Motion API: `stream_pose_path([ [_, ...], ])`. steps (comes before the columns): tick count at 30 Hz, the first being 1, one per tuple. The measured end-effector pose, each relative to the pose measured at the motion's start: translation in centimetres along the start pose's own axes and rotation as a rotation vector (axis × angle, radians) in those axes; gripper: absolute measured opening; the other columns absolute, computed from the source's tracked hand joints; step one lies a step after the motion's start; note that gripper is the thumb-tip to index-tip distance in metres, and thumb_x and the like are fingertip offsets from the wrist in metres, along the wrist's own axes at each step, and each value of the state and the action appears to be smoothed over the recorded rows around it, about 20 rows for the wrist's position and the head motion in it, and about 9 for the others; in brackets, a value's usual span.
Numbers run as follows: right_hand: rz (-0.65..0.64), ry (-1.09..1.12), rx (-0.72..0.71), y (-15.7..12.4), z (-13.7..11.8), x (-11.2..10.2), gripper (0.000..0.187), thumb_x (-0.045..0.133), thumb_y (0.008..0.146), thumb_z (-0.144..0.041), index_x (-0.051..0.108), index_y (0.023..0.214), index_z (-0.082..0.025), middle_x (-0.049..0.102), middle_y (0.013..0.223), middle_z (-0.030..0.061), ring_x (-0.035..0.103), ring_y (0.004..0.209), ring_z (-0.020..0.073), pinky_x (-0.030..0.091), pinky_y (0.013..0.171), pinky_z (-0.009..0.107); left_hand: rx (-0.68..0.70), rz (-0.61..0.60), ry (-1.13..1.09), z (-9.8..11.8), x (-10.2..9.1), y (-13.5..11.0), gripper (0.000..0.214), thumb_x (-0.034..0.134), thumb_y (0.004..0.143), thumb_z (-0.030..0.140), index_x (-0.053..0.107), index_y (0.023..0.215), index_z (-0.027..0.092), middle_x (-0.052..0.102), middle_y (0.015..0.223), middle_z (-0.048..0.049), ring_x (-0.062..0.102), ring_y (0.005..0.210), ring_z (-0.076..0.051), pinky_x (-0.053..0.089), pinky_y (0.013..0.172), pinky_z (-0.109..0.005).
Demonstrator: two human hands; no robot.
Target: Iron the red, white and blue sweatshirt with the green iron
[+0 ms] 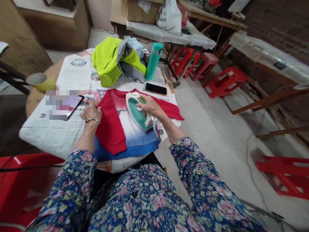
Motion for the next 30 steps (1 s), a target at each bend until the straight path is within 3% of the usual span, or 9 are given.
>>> stream_pose_path([
  [4,-0.102,0.087,-0.043,-3.2,-0.3,1.6,0.053,0.066,0.1,-0.021,0.066,0.153,-0.026,0.068,0.084,-0.002,0.054,0.053,0.011,0.045,0.05,0.022,-0.023,-0.038,0.013,-0.8,-0.1,-0.1,0.038,0.058,0.101,0.026,0.065,0.132,0.007,0.071,0.143,-0.0262,0.062,0.136,-0.04,0.049,0.115,-0.064],
  [9,-0.188,0.145,0.075,-8.2,1.8,2.2,0.07,0.07,0.095,-0.018,0.059,0.164,-0.027,0.069,0.083,-0.0031,0.051,0.047,0.0094,0.045,0.046,0.022,-0.033,-0.045,0.026,-1.7,-0.4,-0.7,0.037,0.057,0.101,0.03,0.065,0.13,0.008,0.071,0.143,-0.0267,0.063,0.135,-0.043,0.05,0.112,-0.067],
  [13,-0.072,0.119,0.177,-9.9,4.6,-0.3,0.071,0.071,0.094,-0.018,0.06,0.164,-0.021,0.068,0.082,-0.0017,0.05,0.046,0.0097,0.044,0.043,0.023,-0.018,-0.028,0.049,-2.1,-0.7,-1.5,0.041,0.055,0.1,0.029,0.065,0.13,0.004,0.071,0.137,-0.0305,0.066,0.131,-0.045,0.052,0.108,-0.068],
  [17,0.098,0.08,0.149,-8.5,5.5,-3.2,0.066,0.069,0.093,-0.017,0.063,0.159,-0.019,0.072,0.087,0.0016,0.052,0.046,0.0103,0.047,0.044,0.025,0.073,0.065,0.075,-0.7,-0.9,-3.1,0.048,0.055,0.096,0.022,0.062,0.139,0.004,0.062,0.15,-0.0329,0.054,0.145,-0.046,0.048,0.114,-0.069],
  [20,0.183,0.04,0.1,-7.0,4.5,-4.3,0.061,0.065,0.095,-0.016,0.065,0.155,-0.021,0.067,0.077,-0.0009,0.053,0.046,0.0118,0.048,0.047,0.025,0.304,0.094,0.111,2.1,1.0,-5.8,0.048,0.057,0.094,0.022,0.067,0.14,0.011,0.063,0.154,-0.0266,0.054,0.146,-0.043,0.038,0.126,-0.07],
  [23,0.174,0.029,0.072,-6.6,3.3,-3.7,0.06,0.063,0.095,-0.014,0.066,0.154,-0.022,0.067,0.08,-0.0009,0.055,0.047,0.0119,0.049,0.05,0.026,0.565,-0.028,0.131,4.1,5.0,-9.6,0.046,0.059,0.096,0.03,0.072,0.138,0.018,0.066,0.155,-0.0217,0.056,0.147,-0.042,0.031,0.132,-0.071],
  [26,0.08,0.038,0.078,-8.0,2.7,-1.5,0.062,0.065,0.096,-0.017,0.063,0.157,-0.022,0.07,0.086,0.0001,0.057,0.049,0.0127,0.05,0.051,0.027,0.676,-0.13,0.136,3.6,7.8,-12.7,0.054,0.055,0.099,0.038,0.069,0.148,0.019,0.06,0.165,-0.021,0.047,0.159,-0.042,0.027,0.135,-0.072],
  [30,-0.033,0.029,0.065,-12.1,2.5,2.1,0.065,0.069,0.098,-0.025,0.059,0.162,-0.023,0.076,0.092,0.0028,0.07,0.071,0.0211,0.061,0.068,0.034,0.702,-0.153,0.145,1.6,8.5,-14.5,0.061,0.04,0.105,0.035,0.062,0.158,0.015,0.055,0.169,-0.0224,0.044,0.164,-0.037,0.025,0.137,-0.069],
])
Point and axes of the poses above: each hand's wrist, its own y-axis towards the middle knuckle, its own x-axis out of the palm, z = x × y, the point moved 9 cm from there along y, towards the middle knuckle
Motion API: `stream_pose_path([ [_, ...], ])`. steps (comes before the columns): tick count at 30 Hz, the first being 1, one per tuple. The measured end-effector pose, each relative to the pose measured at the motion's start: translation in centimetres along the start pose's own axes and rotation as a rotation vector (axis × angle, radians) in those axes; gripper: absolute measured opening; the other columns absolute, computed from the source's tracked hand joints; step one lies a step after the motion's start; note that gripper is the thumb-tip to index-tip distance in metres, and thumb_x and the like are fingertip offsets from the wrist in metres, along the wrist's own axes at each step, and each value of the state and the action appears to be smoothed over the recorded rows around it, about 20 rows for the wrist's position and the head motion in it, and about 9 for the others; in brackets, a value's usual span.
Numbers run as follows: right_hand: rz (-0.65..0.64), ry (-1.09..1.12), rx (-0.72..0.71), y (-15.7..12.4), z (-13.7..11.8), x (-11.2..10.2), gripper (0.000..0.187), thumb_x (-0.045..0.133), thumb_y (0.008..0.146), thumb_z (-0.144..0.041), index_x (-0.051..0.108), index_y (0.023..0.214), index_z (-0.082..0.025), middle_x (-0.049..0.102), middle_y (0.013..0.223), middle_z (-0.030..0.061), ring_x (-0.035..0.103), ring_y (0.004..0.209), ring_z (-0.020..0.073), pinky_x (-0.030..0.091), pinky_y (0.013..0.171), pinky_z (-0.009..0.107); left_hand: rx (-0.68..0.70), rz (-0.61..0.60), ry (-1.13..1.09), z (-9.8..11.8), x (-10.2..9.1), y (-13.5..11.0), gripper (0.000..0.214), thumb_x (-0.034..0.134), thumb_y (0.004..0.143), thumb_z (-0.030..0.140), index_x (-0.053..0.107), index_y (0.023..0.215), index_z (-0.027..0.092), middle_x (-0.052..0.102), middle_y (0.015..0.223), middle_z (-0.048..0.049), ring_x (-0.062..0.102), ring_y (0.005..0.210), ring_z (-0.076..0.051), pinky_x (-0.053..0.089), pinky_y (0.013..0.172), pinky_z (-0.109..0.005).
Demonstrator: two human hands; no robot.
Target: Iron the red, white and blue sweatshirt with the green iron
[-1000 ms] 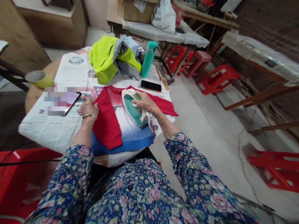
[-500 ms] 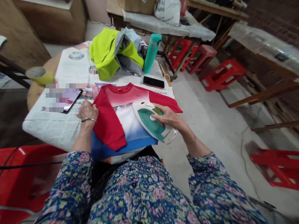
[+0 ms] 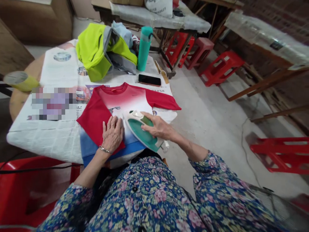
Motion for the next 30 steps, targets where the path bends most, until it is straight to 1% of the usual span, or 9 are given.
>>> stream_pose_path([
  [2,-0.021,-0.027,-0.018,-1.7,0.2,1.3,0.065,0.071,0.098,-0.027,0.06,0.162,-0.025,0.078,0.1,0.0051,0.073,0.082,0.0244,0.064,0.077,0.039,0.026,-0.002,0.01,0.0,0.1,-0.9,0.063,0.038,0.106,0.036,0.059,0.162,0.014,0.053,0.171,-0.0229,0.043,0.165,-0.037,0.024,0.138,-0.068],
  [5,-0.011,-0.081,-0.001,-2.4,1.1,1.6,0.067,0.071,0.099,-0.028,0.058,0.165,-0.026,0.079,0.101,0.0065,0.072,0.08,0.025,0.064,0.08,0.042,0.07,-0.014,0.033,0.2,0.6,-1.8,0.066,0.045,0.105,0.039,0.056,0.165,0.014,0.05,0.173,-0.0227,0.04,0.167,-0.039,0.022,0.138,-0.069],
  [8,0.087,-0.11,0.037,-1.0,2.2,-0.4,0.069,0.071,0.098,-0.028,0.057,0.165,-0.023,0.078,0.096,0.0063,0.069,0.073,0.0232,0.064,0.076,0.041,0.094,-0.001,0.048,0.3,0.9,-2.1,0.064,0.051,0.105,0.04,0.057,0.166,0.022,0.05,0.175,-0.0195,0.038,0.168,-0.041,0.021,0.138,-0.072],
  [11,0.188,-0.09,0.045,1.0,3.0,-3.3,0.064,0.066,0.099,-0.027,0.059,0.162,-0.021,0.073,0.085,0.0033,0.065,0.061,0.0196,0.061,0.066,0.036,0.128,0.03,0.057,0.3,0.8,-2.1,0.058,0.053,0.107,0.039,0.061,0.163,0.032,0.048,0.177,-0.0152,0.039,0.167,-0.041,0.022,0.136,-0.076],
  [15,0.277,-0.111,-0.017,2.4,2.5,-5.6,0.066,0.065,0.096,-0.024,0.06,0.161,-0.016,0.068,0.075,0.0005,0.06,0.053,0.0177,0.059,0.063,0.034,0.265,0.008,0.081,1.6,1.1,-2.7,0.056,0.055,0.108,0.044,0.061,0.162,0.032,0.048,0.177,-0.0153,0.04,0.167,-0.042,0.023,0.134,-0.081],
  [17,0.236,-0.094,-0.064,2.8,1.7,-5.3,0.066,0.065,0.096,-0.023,0.059,0.161,-0.016,0.067,0.074,-0.0002,0.059,0.052,0.017,0.057,0.061,0.033,0.391,-0.034,0.083,3.2,1.7,-3.5,0.057,0.057,0.108,0.046,0.059,0.163,0.032,0.053,0.173,-0.0145,0.044,0.164,-0.04,0.023,0.134,-0.079],
  [21,0.108,-0.036,-0.183,3.0,-0.5,-3.0,0.062,0.066,0.094,-0.02,0.065,0.156,-0.02,0.071,0.082,0.0003,0.059,0.058,0.0155,0.052,0.057,0.027,0.583,-0.056,0.034,5.7,2.5,-5.3,0.05,0.058,0.108,0.038,0.065,0.158,0.032,0.065,0.163,-0.0121,0.055,0.156,-0.035,0.032,0.136,-0.069],
  [26,-0.002,-0.016,-0.162,4.2,-1.1,-0.6,0.063,0.069,0.093,-0.019,0.065,0.156,-0.017,0.073,0.085,0.0009,0.057,0.058,0.0127,0.05,0.057,0.023,0.579,0.042,-0.098,5.1,1.4,-5.9,0.035,0.06,0.108,0.031,0.077,0.138,0.03,0.075,0.142,-0.0106,0.065,0.14,-0.029,0.043,0.132,-0.061],
  [30,0.066,0.014,-0.113,6.3,-1.1,-1.9,0.055,0.064,0.094,-0.017,0.068,0.149,-0.017,0.07,0.082,-0.001,0.055,0.049,0.0115,0.046,0.05,0.022,0.565,0.095,-0.157,4.5,0.6,-5.7,0.027,0.057,0.109,0.029,0.079,0.125,0.027,0.077,0.128,-0.0092,0.068,0.13,-0.026,0.047,0.13,-0.06],
])
Point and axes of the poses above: each hand's wrist, its own y-axis towards the middle knuckle, its own x-axis out of the palm, z = x × y, the point moved 9 cm from there along y, towards the middle knuckle
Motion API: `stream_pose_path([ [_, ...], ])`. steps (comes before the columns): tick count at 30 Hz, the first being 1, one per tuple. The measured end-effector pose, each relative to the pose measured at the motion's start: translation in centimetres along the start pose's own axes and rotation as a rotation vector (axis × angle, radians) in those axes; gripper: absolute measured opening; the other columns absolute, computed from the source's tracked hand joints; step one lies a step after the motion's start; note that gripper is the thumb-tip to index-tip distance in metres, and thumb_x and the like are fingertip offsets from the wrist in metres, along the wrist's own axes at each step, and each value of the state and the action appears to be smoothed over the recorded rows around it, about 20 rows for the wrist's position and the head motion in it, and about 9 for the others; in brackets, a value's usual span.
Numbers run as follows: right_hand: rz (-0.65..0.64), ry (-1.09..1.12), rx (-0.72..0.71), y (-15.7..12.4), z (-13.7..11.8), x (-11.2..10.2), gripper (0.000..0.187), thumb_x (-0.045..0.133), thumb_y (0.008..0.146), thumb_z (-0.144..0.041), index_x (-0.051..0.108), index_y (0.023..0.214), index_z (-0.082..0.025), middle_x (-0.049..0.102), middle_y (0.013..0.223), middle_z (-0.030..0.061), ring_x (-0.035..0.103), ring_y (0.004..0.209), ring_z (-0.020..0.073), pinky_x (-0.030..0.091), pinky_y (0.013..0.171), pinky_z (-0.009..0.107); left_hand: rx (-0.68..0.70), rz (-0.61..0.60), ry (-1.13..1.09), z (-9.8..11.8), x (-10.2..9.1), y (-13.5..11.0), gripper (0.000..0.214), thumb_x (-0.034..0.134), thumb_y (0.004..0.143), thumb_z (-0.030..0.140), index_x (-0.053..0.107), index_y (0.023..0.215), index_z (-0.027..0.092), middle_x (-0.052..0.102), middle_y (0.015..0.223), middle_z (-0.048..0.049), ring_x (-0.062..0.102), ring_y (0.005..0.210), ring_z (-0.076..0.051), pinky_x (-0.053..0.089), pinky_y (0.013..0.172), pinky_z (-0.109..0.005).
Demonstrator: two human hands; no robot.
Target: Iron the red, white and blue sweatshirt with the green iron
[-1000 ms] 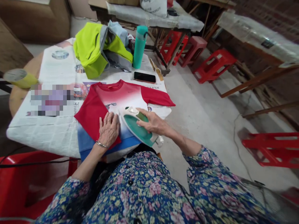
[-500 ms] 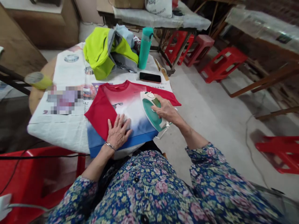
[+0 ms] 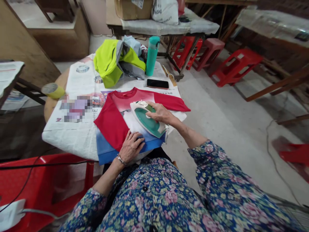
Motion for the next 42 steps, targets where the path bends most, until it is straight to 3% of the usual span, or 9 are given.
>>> stream_pose_path([
  [6,0.165,-0.011,0.036,2.3,-0.5,-3.0,0.037,0.06,0.093,-0.012,0.073,0.127,-0.017,0.066,0.076,-0.0001,0.057,0.048,0.0127,0.045,0.045,0.022,0.005,0.021,-0.027,0.2,-0.1,0.3,0.022,0.061,0.107,0.026,0.078,0.12,0.027,0.076,0.126,-0.0082,0.069,0.125,-0.026,0.049,0.128,-0.061],
  [12,-0.092,0.062,0.068,-2.8,0.1,0.1,0.068,0.071,0.091,-0.018,0.063,0.159,-0.02,0.072,0.083,-0.0016,0.053,0.046,0.0099,0.047,0.046,0.021,-0.052,0.201,0.059,0.1,-2.3,-1.2,0.016,0.06,0.105,0.018,0.074,0.105,0.024,0.075,0.123,-0.0089,0.07,0.116,-0.024,0.059,0.116,-0.05],
  [17,-0.265,0.11,0.151,-5.8,0.6,2.0,0.07,0.073,0.094,-0.023,0.063,0.163,-0.019,0.075,0.09,0.0015,0.05,0.045,0.0073,0.047,0.045,0.022,-0.018,0.212,0.056,0.8,-2.5,-1.7,0.015,0.062,0.103,0.015,0.073,0.108,0.024,0.075,0.116,-0.0085,0.069,0.118,-0.025,0.062,0.11,-0.048],
  [22,-0.093,0.121,0.135,-1.2,1.2,0.6,0.068,0.071,0.094,-0.019,0.062,0.162,-0.019,0.069,0.076,-0.0026,0.05,0.043,0.0089,0.041,0.042,0.02,-0.004,0.185,0.072,1.3,-2.3,-1.4,0.011,0.064,0.105,0.022,0.073,0.109,0.023,0.074,0.113,-0.0084,0.069,0.116,-0.025,0.061,0.112,-0.047],
  [27,0.116,0.115,0.028,3.9,0.5,-1.4,0.043,0.067,0.092,-0.015,0.074,0.134,-0.018,0.066,0.075,-0.0032,0.056,0.044,0.0102,0.042,0.04,0.019,-0.029,0.166,0.076,1.0,-1.9,-1.4,0.017,0.063,0.106,0.023,0.076,0.117,0.025,0.074,0.114,-0.0079,0.069,0.117,-0.024,0.061,0.115,-0.049],
  [30,0.1,0.14,0.018,4.6,-0.3,-1.0,0.041,0.065,0.092,-0.012,0.075,0.131,-0.016,0.063,0.072,-0.0038,0.055,0.043,0.0105,0.043,0.039,0.02,-0.035,0.159,0.067,0.7,-1.8,-1.5,0.017,0.061,0.107,0.024,0.076,0.113,0.026,0.074,0.114,-0.0081,0.07,0.115,-0.024,0.062,0.115,-0.05],
  [36,-0.189,0.206,0.023,0.1,-1.2,2.5,0.063,0.072,0.092,-0.014,0.068,0.155,-0.02,0.064,0.069,-0.0067,0.05,0.041,0.0077,0.04,0.041,0.018,-0.075,0.127,0.002,0.1,-1.6,-1.5,0.017,0.064,0.105,0.021,0.078,0.112,0.026,0.076,0.117,-0.0075,0.07,0.118,-0.025,0.06,0.116,-0.052],
  [39,-0.271,0.177,0.056,-3.1,-0.4,2.3,0.069,0.073,0.09,-0.015,0.066,0.159,-0.02,0.066,0.07,-0.0063,0.049,0.042,0.0079,0.042,0.042,0.019,-0.07,0.144,0.01,0.4,-1.8,-1.5,0.015,0.064,0.105,0.021,0.078,0.11,0.026,0.076,0.114,-0.0076,0.07,0.117,-0.025,0.061,0.113,-0.05],
  [42,-0.266,0.138,0.157,-5.3,1.4,0.5,0.072,0.076,0.089,-0.018,0.066,0.16,-0.018,0.066,0.07,-0.005,0.049,0.042,0.0091,0.041,0.041,0.021,-0.041,0.189,0.051,1.0,-2.1,-1.4,0.014,0.062,0.107,0.023,0.077,0.106,0.024,0.075,0.109,-0.0077,0.07,0.113,-0.024,0.063,0.108,-0.047],
])
Point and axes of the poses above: each hand's wrist, its own y-axis towards the middle knuckle, its own x-axis out of the palm, z = x × y, the point moved 9 cm from there along y, towards the middle knuckle
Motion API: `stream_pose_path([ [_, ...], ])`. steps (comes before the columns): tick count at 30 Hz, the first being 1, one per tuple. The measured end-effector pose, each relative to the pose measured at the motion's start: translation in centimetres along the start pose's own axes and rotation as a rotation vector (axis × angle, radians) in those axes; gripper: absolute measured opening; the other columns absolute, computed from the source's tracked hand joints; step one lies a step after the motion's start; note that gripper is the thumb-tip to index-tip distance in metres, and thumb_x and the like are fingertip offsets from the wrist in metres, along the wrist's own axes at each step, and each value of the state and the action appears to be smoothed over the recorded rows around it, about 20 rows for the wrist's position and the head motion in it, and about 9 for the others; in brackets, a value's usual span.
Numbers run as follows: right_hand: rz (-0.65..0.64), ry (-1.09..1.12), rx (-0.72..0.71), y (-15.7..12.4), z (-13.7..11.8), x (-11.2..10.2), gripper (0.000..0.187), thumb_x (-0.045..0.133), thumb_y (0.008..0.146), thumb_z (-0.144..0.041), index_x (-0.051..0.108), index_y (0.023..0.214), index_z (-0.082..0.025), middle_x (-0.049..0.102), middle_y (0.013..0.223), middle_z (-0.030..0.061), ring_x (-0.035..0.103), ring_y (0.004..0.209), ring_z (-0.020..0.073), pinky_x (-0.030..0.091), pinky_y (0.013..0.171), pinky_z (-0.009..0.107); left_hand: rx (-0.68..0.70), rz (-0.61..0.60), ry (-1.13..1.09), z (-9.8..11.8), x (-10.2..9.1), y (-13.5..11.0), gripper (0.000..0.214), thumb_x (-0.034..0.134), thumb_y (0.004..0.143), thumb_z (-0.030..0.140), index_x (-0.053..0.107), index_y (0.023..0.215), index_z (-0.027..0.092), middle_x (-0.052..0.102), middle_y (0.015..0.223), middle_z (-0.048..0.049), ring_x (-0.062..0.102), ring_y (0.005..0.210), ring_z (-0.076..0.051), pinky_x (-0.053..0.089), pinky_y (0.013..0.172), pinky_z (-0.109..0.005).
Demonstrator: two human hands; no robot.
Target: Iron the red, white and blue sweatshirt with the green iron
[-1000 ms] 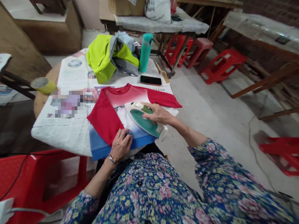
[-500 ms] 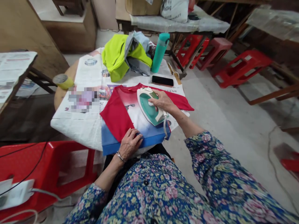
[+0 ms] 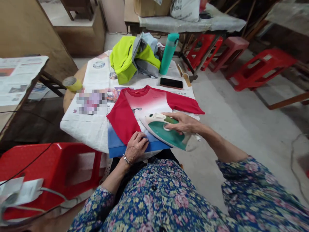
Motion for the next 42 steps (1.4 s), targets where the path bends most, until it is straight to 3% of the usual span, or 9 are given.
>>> stream_pose_path([
  [3,0.122,-0.003,0.07,-0.8,1.3,-2.5,0.075,0.075,0.092,-0.022,0.06,0.165,-0.011,0.06,0.059,-0.0056,0.051,0.042,0.0119,0.041,0.042,0.022,0.003,0.016,0.022,0.1,0.1,0.0,0.015,0.061,0.108,0.022,0.075,0.104,0.024,0.074,0.108,-0.0072,0.069,0.11,-0.023,0.062,0.108,-0.047],
  [6,0.223,-0.026,0.031,0.0,1.2,-4.1,0.074,0.075,0.093,-0.024,0.06,0.164,-0.01,0.056,0.053,-0.0065,0.053,0.042,0.0141,0.042,0.043,0.023,-0.003,0.004,0.024,0.1,0.3,0.0,0.016,0.06,0.108,0.023,0.075,0.103,0.024,0.074,0.108,-0.0069,0.069,0.108,-0.022,0.061,0.109,-0.047],
  [12,0.328,0.001,-0.107,4.4,-1.4,-4.4,0.052,0.07,0.092,-0.019,0.074,0.144,-0.016,0.06,0.058,-0.0047,0.055,0.042,0.0148,0.046,0.043,0.025,-0.026,-0.026,0.0,-0.3,0.7,-0.2,0.013,0.063,0.106,0.023,0.076,0.105,0.025,0.075,0.109,-0.0073,0.071,0.11,-0.023,0.063,0.108,-0.048],
  [17,0.182,0.023,-0.103,6.3,-3.1,-1.3,0.057,0.071,0.092,-0.017,0.071,0.15,-0.017,0.06,0.06,-0.0059,0.053,0.041,0.0129,0.042,0.041,0.022,-0.053,-0.053,-0.015,-0.7,1.0,-0.5,0.013,0.067,0.104,0.02,0.077,0.109,0.026,0.076,0.113,-0.0069,0.072,0.113,-0.024,0.062,0.113,-0.051],
  [22,0.01,0.036,-0.063,4.2,-2.2,0.7,0.066,0.077,0.09,-0.02,0.068,0.156,-0.017,0.061,0.062,-0.0064,0.05,0.042,0.0107,0.043,0.043,0.022,-0.057,-0.054,-0.014,-0.4,1.2,-0.6,0.012,0.066,0.105,0.023,0.077,0.109,0.026,0.076,0.113,-0.0071,0.071,0.114,-0.024,0.062,0.114,-0.051],
  [27,0.136,0.01,0.011,2.9,0.5,-2.4,0.067,0.076,0.092,-0.025,0.067,0.157,-0.013,0.053,0.05,-0.0071,0.052,0.041,0.0149,0.042,0.042,0.024,-0.062,-0.06,-0.022,-0.2,1.4,-0.6,0.013,0.065,0.105,0.023,0.076,0.109,0.026,0.076,0.114,-0.0076,0.071,0.114,-0.024,0.061,0.115,-0.052],
  [32,0.291,-0.016,-0.054,4.7,0.1,-4.8,0.06,0.073,0.09,-0.024,0.072,0.15,-0.015,0.056,0.051,-0.0055,0.055,0.042,0.0173,0.046,0.043,0.026,-0.082,-0.075,-0.026,-0.3,1.7,-0.8,0.012,0.067,0.104,0.022,0.076,0.111,0.026,0.076,0.115,-0.0074,0.072,0.114,-0.023,0.06,0.117,-0.052],
  [36,0.296,0.009,-0.109,6.4,-1.4,-3.9,0.053,0.073,0.089,-0.023,0.075,0.141,-0.016,0.057,0.053,-0.0051,0.053,0.04,0.0156,0.043,0.041,0.025,-0.077,-0.068,-0.013,-0.2,1.7,-0.8,0.01,0.069,0.103,0.02,0.075,0.108,0.025,0.076,0.113,-0.0067,0.072,0.113,-0.022,0.06,0.116,-0.05],
  [42,0.078,0.024,-0.062,5.1,-1.6,0.2,0.069,0.076,0.089,-0.024,0.067,0.157,-0.015,0.056,0.056,-0.0069,0.051,0.04,0.0139,0.042,0.042,0.025,-0.064,-0.059,0.003,-0.2,1.5,-0.7,0.011,0.064,0.106,0.024,0.075,0.107,0.025,0.075,0.111,-0.0073,0.07,0.11,-0.023,0.061,0.112,-0.05],
])
Point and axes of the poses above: each hand's wrist, its own y-axis towards the middle knuckle, its own x-axis out of the palm, z = x × y, the point moved 9 cm from there along y, towards the middle knuckle
